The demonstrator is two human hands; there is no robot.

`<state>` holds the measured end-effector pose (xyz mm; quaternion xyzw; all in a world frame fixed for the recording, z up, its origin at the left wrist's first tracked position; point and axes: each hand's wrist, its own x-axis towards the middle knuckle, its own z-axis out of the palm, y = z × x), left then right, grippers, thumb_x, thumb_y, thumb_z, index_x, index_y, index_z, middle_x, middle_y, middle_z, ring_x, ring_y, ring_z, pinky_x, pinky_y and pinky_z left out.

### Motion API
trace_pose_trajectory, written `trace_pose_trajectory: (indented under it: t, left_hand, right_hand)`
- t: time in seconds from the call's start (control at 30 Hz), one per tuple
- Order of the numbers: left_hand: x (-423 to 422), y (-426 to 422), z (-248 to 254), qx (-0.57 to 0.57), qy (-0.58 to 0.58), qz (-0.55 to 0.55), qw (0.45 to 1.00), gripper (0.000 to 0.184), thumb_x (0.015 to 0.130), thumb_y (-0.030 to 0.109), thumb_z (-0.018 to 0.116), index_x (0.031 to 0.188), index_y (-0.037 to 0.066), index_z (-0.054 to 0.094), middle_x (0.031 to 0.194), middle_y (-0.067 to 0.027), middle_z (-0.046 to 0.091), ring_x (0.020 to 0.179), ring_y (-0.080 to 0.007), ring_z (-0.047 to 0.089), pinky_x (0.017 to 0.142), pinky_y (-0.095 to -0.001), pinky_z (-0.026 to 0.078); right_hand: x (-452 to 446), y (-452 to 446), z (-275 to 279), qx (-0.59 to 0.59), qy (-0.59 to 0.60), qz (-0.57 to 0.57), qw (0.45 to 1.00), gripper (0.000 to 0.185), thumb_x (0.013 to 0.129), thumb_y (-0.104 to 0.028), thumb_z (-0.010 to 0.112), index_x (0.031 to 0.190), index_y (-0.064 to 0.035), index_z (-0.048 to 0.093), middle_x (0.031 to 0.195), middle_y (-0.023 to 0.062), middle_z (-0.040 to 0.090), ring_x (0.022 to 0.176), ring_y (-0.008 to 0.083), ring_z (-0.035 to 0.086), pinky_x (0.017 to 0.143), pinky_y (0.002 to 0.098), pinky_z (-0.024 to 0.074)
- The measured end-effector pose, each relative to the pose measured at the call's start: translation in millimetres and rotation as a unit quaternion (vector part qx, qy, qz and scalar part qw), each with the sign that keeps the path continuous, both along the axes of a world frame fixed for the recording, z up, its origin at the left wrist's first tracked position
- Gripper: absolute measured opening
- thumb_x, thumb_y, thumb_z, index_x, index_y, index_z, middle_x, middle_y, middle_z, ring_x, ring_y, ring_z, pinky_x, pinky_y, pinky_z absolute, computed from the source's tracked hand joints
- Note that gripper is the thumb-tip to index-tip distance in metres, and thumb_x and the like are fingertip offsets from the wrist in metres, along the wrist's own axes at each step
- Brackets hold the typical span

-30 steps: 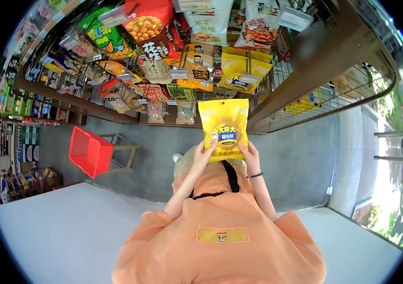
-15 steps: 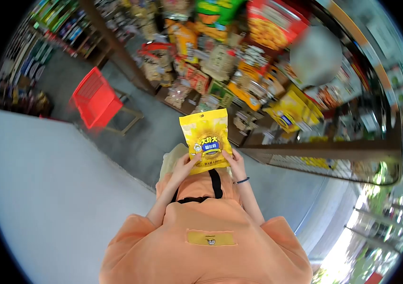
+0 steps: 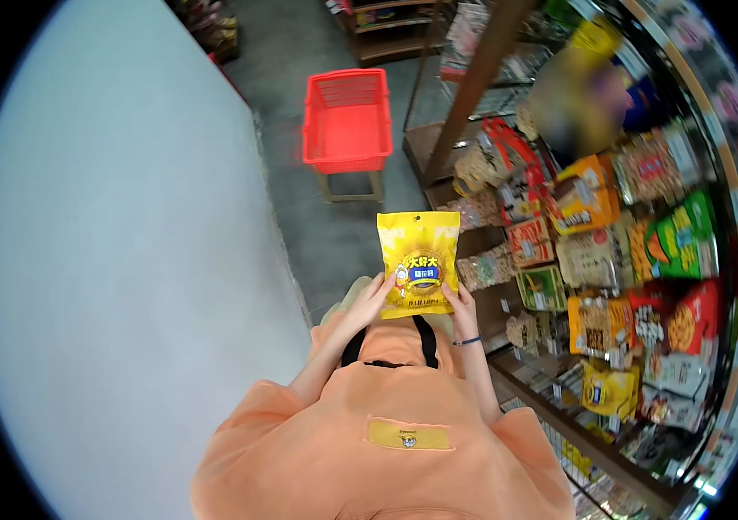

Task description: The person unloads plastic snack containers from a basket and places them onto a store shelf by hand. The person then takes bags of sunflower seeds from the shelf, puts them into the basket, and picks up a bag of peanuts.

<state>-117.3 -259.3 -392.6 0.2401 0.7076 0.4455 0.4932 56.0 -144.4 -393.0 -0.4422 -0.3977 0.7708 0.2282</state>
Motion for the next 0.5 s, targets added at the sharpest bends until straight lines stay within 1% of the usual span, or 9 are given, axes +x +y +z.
trace_pose_trajectory:
  t: [0.03, 0.07, 0.1, 0.17, 0.2, 0.27, 0.33, 0.4, 0.5]
  left_hand:
    - [-13.7, -0.8, 0.6, -0.003, -0.002, 0.012, 1.0, 0.051, 0.087, 0.043, 0.039, 0.115, 0.0, 0.041, 0.105, -0.013, 0.049, 0.099, -0.0185, 0.047, 0.079, -0.0255, 0.041]
    - [-24.8, -2.8, 2.1, 0.006, -0.063, 0.029, 0.998, 0.053, 0.087, 0.043, 0.039, 0.117, 0.0, 0.039, 0.11, -0.0135, 0.047, 0.102, -0.0189, 0.046, 0.081, -0.027, 0.041]
    - [-37.0, -2.7, 15.2, 0.017, -0.124, 0.044, 0.991, 0.054, 0.087, 0.044, 0.038, 0.12, 0.001, 0.037, 0.114, -0.014, 0.044, 0.105, -0.0192, 0.044, 0.083, -0.0285, 0.042]
    - [-54.7, -6.6, 44.8, -0.002, -0.108, 0.074, 0.991, 0.055, 0.087, 0.044, 0.037, 0.122, 0.002, 0.035, 0.116, -0.0132, 0.043, 0.105, -0.019, 0.044, 0.081, -0.029, 0.043]
    - [-62.4, -9.6, 50.9, -0.021, -0.094, 0.095, 0.991, 0.056, 0.087, 0.045, 0.037, 0.124, 0.003, 0.034, 0.118, -0.0125, 0.042, 0.106, -0.0188, 0.044, 0.08, -0.0295, 0.044]
    - [-73.6, -17.5, 35.8, -0.011, -0.088, 0.117, 0.989, 0.056, 0.087, 0.045, 0.037, 0.124, 0.004, 0.034, 0.119, -0.0111, 0.042, 0.105, -0.0181, 0.044, 0.079, -0.0291, 0.044]
    - [-84.6, -20.9, 17.6, -0.001, -0.091, 0.14, 0.986, 0.056, 0.087, 0.045, 0.037, 0.125, 0.005, 0.033, 0.12, -0.0097, 0.042, 0.105, -0.0174, 0.044, 0.078, -0.0287, 0.045]
    - [-93.1, -19.1, 6.6, -0.002, -0.138, 0.174, 0.975, 0.054, 0.087, 0.044, 0.037, 0.125, 0.006, 0.035, 0.119, -0.0078, 0.043, 0.105, -0.0163, 0.044, 0.078, -0.0284, 0.044]
    - [-105.8, -9.4, 2.1, -0.015, -0.149, 0.21, 0.966, 0.053, 0.087, 0.044, 0.037, 0.125, 0.006, 0.035, 0.118, -0.0072, 0.044, 0.106, -0.0154, 0.043, 0.078, -0.0277, 0.044]
  right_hand:
    - [-16.3, 3.0, -6.9, -0.003, -0.002, 0.012, 1.0, 0.029, 0.081, -0.017, 0.058, 0.105, -0.0019, 0.053, 0.095, 0.0022, 0.057, 0.085, 0.009, 0.054, 0.072, 0.0215, 0.0431]
    - [-29.7, 5.4, -13.4, -0.018, -0.004, 0.025, 0.999, 0.03, 0.081, -0.018, 0.058, 0.105, -0.002, 0.053, 0.095, 0.0023, 0.057, 0.085, 0.0091, 0.054, 0.072, 0.0214, 0.0432]
    - [-43.3, 6.7, -19.5, -0.033, -0.008, 0.037, 0.999, 0.03, 0.081, -0.018, 0.058, 0.105, -0.002, 0.053, 0.095, 0.0023, 0.057, 0.085, 0.0092, 0.054, 0.071, 0.0212, 0.0433]
    - [-67.7, 3.7, -27.8, -0.043, -0.005, 0.054, 0.998, 0.03, 0.081, -0.018, 0.058, 0.105, -0.0019, 0.053, 0.095, 0.0026, 0.057, 0.085, 0.0094, 0.055, 0.071, 0.0213, 0.0434]
    - [-80.7, 1.5, -26.9, -0.051, -0.003, 0.063, 0.997, 0.029, 0.081, -0.018, 0.057, 0.105, -0.0018, 0.053, 0.095, 0.0028, 0.057, 0.085, 0.0096, 0.055, 0.071, 0.0214, 0.0435]
    - [-101.6, -0.4, -22.9, -0.063, -0.005, 0.076, 0.995, 0.029, 0.081, -0.018, 0.057, 0.105, -0.0017, 0.052, 0.095, 0.0029, 0.057, 0.084, 0.0096, 0.055, 0.072, 0.0217, 0.0435]
    - [-125.4, -2.4, 1.2, -0.096, -0.007, 0.075, 0.993, 0.029, 0.081, -0.018, 0.058, 0.105, -0.0013, 0.053, 0.095, 0.003, 0.057, 0.084, 0.0094, 0.054, 0.072, 0.0222, 0.0435]
    - [-138.1, 7.4, -14.1, -0.078, -0.025, 0.097, 0.992, 0.03, 0.081, -0.018, 0.058, 0.105, -0.0012, 0.053, 0.095, 0.0029, 0.057, 0.084, 0.0093, 0.054, 0.072, 0.0221, 0.0434]
    - [-152.5, 23.5, -28.4, -0.071, -0.043, 0.129, 0.988, 0.032, 0.08, -0.018, 0.059, 0.106, -0.0011, 0.053, 0.095, 0.0025, 0.057, 0.084, 0.0088, 0.054, 0.072, 0.0214, 0.0429]
